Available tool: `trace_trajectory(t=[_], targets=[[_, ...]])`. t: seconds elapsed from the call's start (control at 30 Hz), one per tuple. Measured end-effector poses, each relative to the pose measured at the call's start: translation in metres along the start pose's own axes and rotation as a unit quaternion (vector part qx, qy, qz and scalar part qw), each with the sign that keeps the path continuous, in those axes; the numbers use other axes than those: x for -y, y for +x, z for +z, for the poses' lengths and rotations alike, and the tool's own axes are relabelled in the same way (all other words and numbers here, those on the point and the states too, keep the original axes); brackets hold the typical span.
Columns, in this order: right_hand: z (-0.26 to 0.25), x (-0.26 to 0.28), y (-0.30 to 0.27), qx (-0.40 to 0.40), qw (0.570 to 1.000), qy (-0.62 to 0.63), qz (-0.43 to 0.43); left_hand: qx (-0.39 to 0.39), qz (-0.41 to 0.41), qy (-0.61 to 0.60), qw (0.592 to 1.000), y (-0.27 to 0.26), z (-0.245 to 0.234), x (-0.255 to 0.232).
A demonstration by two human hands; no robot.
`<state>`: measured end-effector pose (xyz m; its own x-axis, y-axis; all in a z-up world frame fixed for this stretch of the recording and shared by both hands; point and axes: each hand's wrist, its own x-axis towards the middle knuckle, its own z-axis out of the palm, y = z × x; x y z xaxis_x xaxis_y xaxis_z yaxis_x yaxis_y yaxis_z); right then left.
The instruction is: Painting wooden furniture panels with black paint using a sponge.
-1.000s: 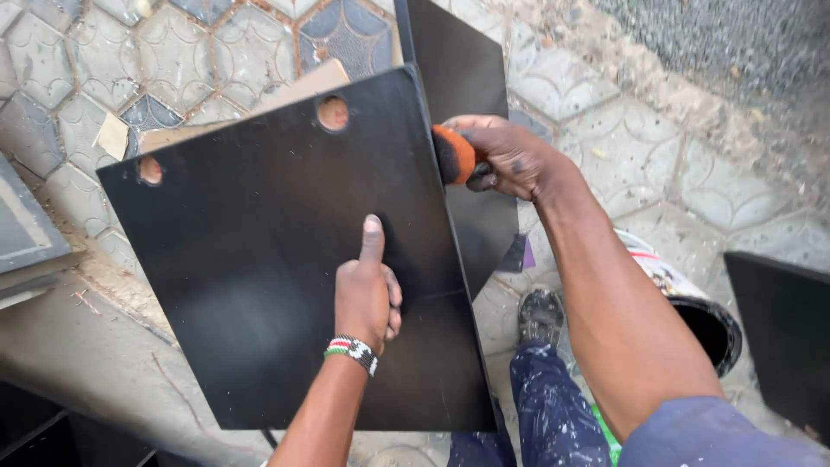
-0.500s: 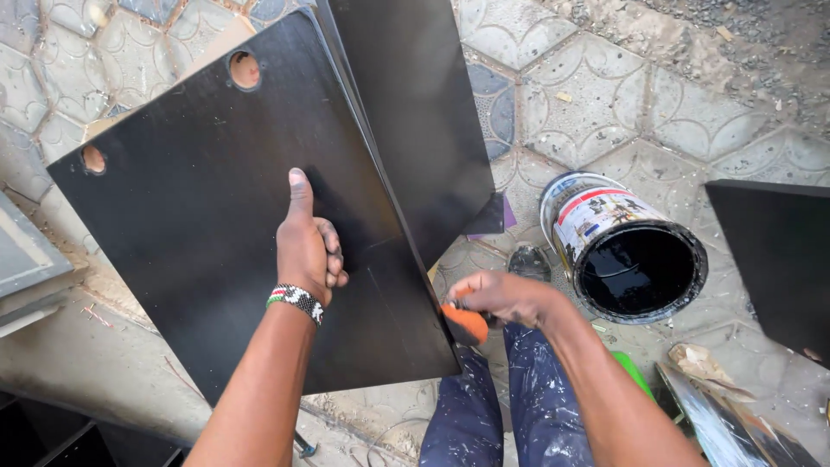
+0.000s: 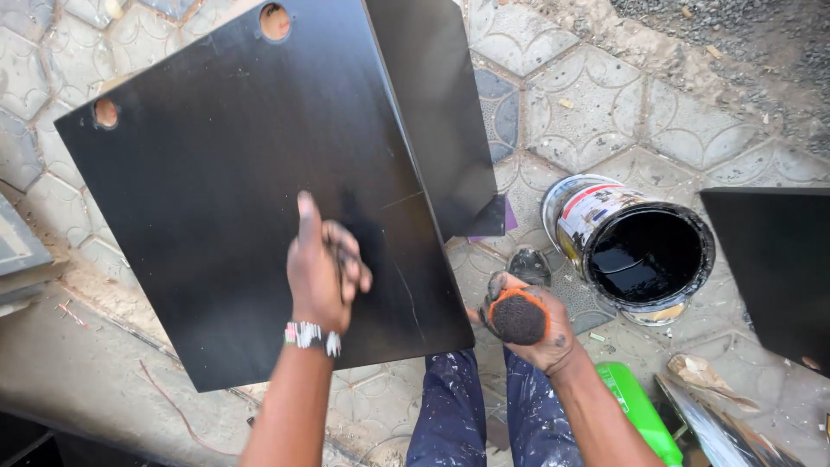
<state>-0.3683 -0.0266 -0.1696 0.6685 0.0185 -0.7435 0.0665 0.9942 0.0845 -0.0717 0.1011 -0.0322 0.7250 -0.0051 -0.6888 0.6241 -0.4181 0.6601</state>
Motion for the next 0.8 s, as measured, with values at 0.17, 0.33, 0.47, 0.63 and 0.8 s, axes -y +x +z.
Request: trace_trajectory(t=[0.17, 0.33, 0.47, 0.63, 0.8], targets=[[-0.008, -0.024, -0.01, 0.192, 0.979, 0.068, -0.011, 0.148, -0.101, -0.012, 0.984, -0.11, -0.056, 0.089], [0.004, -0.055, -0.017, 0.177, 0.982, -0.024, 0.058, 0.272, -0.303, -0.003, 0.914, -0.131, -0.073, 0.181], [0.005, -0.079, -0.022, 0.162, 0.978, -0.018, 0.13, 0.157, -0.284, 0.141, 0.935, -0.116, -0.064, 0.237], [-0.003, -0.063, -0.021, 0.185, 0.98, -0.02, 0.074, 0.01, -0.245, -0.188, 0.951, -0.089, -0.104, 0.312], [0.018, -0.004, -0.03, 0.176, 0.983, -0.043, 0.007, 0.141, -0.247, -0.331, 0.9, -0.085, -0.056, 0.271]])
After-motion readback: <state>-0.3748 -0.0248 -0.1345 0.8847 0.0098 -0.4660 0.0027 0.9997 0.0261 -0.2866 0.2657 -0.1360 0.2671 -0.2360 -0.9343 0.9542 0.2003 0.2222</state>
